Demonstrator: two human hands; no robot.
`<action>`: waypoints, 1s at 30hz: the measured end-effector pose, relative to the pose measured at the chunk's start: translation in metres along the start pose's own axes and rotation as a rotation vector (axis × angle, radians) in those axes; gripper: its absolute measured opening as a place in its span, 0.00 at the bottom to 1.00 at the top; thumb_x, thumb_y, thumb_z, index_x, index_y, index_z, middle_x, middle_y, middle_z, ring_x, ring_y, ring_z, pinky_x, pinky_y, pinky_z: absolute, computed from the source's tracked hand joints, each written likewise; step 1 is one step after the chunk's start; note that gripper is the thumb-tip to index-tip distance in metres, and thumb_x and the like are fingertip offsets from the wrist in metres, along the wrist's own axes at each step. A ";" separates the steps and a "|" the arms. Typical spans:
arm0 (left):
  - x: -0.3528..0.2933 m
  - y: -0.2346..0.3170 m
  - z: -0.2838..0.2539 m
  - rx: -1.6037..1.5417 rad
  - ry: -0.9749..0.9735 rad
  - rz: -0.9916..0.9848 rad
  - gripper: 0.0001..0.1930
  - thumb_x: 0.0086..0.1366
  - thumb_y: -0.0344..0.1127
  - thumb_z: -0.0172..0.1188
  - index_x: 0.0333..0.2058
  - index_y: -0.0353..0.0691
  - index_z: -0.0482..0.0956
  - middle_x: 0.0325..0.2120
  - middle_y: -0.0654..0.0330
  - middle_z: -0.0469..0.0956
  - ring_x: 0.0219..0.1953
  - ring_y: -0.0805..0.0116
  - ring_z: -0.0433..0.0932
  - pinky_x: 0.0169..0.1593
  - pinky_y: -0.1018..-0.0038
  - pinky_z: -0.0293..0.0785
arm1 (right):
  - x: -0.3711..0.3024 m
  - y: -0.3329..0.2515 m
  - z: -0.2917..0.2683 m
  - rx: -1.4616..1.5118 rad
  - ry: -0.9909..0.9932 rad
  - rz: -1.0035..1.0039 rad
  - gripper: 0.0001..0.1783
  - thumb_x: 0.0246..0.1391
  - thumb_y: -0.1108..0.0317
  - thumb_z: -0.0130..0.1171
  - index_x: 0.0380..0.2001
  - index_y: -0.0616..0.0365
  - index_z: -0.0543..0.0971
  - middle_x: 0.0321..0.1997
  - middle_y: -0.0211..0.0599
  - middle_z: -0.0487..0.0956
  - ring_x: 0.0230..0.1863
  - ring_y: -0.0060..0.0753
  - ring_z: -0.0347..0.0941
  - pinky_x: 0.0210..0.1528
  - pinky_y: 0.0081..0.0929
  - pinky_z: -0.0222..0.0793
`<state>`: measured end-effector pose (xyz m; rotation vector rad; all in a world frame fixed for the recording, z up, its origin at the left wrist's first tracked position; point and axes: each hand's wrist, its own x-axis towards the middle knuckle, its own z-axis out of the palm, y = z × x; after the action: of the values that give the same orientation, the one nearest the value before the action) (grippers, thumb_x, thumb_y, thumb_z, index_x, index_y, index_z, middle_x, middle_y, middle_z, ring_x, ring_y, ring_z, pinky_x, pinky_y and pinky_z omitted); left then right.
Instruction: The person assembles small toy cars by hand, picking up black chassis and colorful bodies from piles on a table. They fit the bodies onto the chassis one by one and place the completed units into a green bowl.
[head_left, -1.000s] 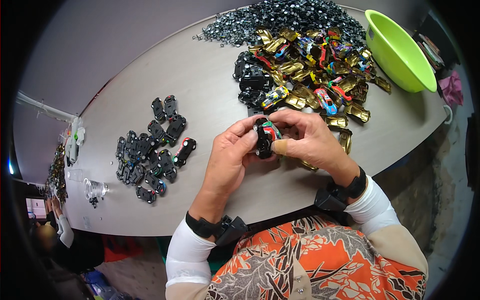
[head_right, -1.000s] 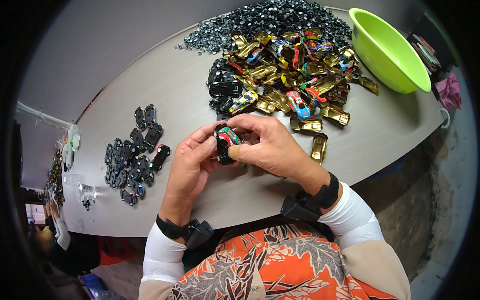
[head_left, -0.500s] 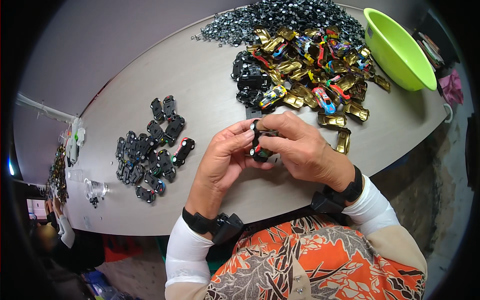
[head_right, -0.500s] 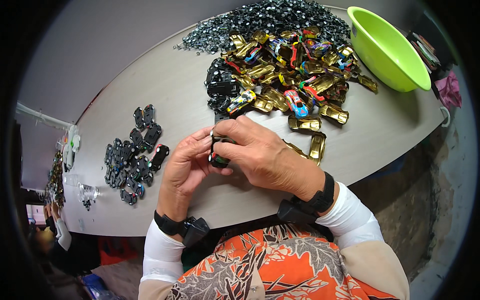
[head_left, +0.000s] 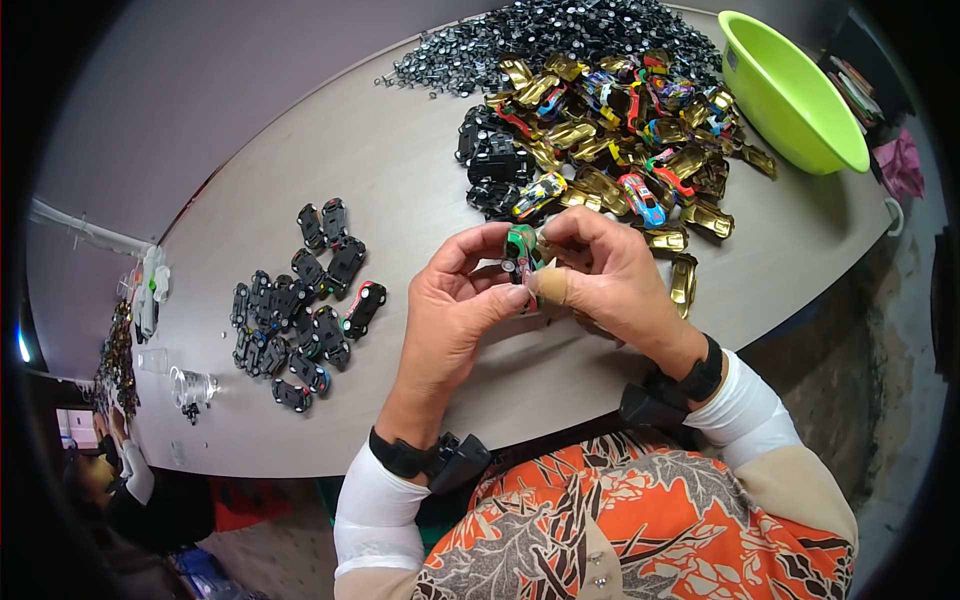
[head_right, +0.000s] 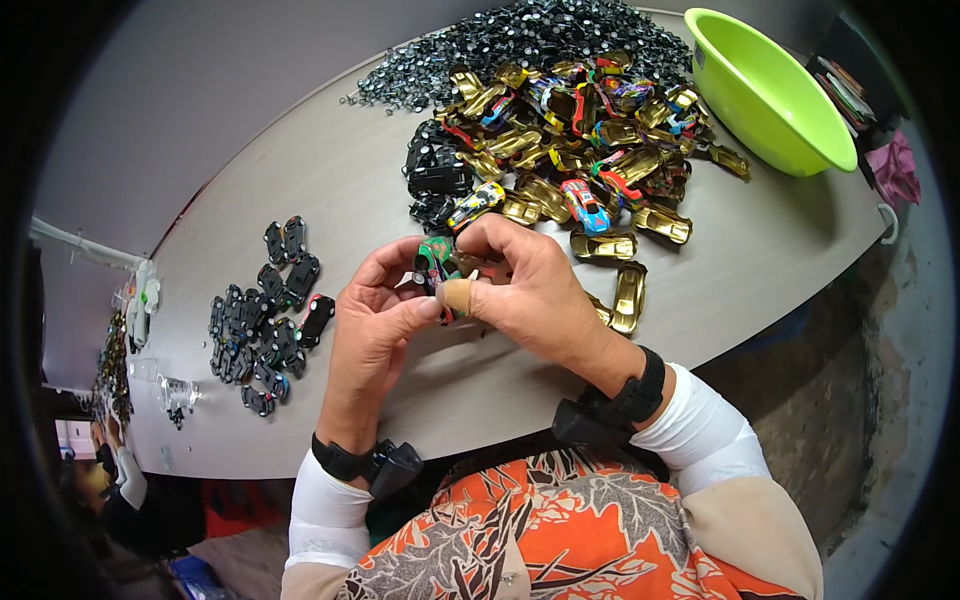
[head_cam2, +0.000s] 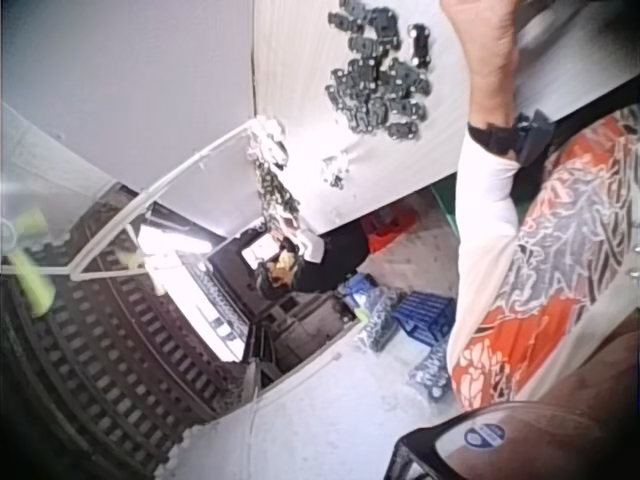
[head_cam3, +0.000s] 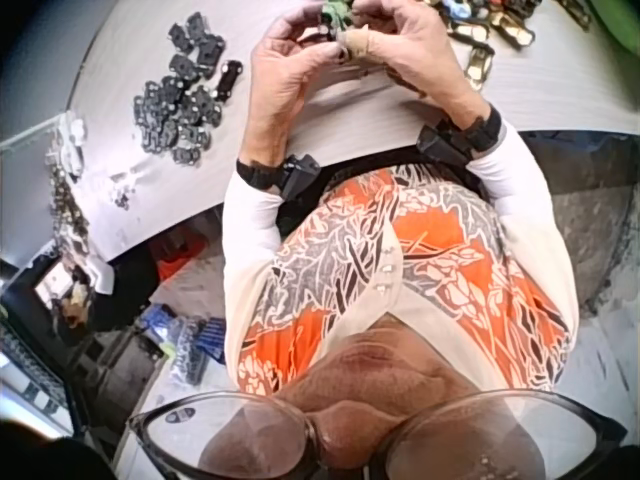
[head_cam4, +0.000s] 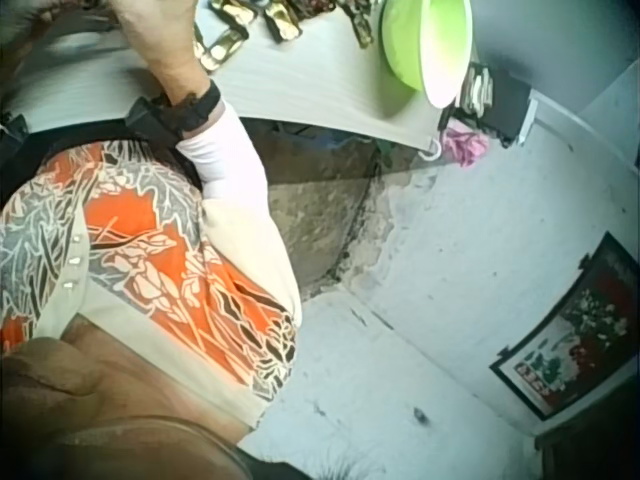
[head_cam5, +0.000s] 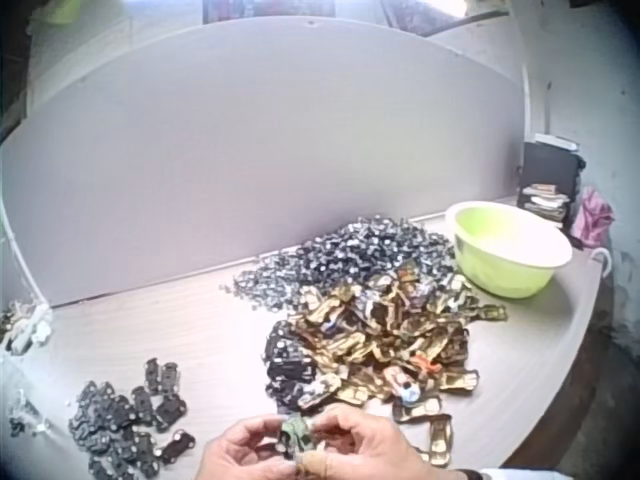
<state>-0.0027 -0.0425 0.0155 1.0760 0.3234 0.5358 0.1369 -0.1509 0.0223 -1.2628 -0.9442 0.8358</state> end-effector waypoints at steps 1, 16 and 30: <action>0.000 -0.001 0.001 0.024 0.001 -0.002 0.26 0.51 0.19 0.62 0.50 0.30 0.67 0.43 0.55 0.73 0.41 0.69 0.75 0.46 0.73 0.76 | 0.000 0.002 0.000 0.028 0.009 -0.002 0.13 0.45 0.75 0.61 0.35 0.62 0.70 0.29 0.26 0.71 0.28 0.12 0.67 0.29 0.15 0.67; 0.002 0.000 -0.007 -0.194 0.007 -0.192 0.07 0.56 0.25 0.58 0.33 0.36 0.69 0.32 0.56 0.76 0.33 0.69 0.78 0.39 0.64 0.81 | 0.001 -0.003 -0.002 0.141 -0.031 0.022 0.15 0.46 0.76 0.61 0.38 0.61 0.70 0.31 0.30 0.75 0.28 0.13 0.70 0.29 0.14 0.69; 0.002 -0.009 -0.013 -0.069 -0.001 -0.129 0.10 0.53 0.22 0.59 0.34 0.36 0.70 0.32 0.59 0.76 0.33 0.72 0.78 0.36 0.72 0.81 | -0.002 0.010 0.004 0.055 -0.042 -0.049 0.15 0.46 0.77 0.56 0.39 0.61 0.69 0.29 0.25 0.73 0.29 0.09 0.66 0.29 0.12 0.64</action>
<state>-0.0049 -0.0355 0.0015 0.9811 0.3680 0.4277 0.1318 -0.1500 0.0129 -1.1749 -0.9753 0.8471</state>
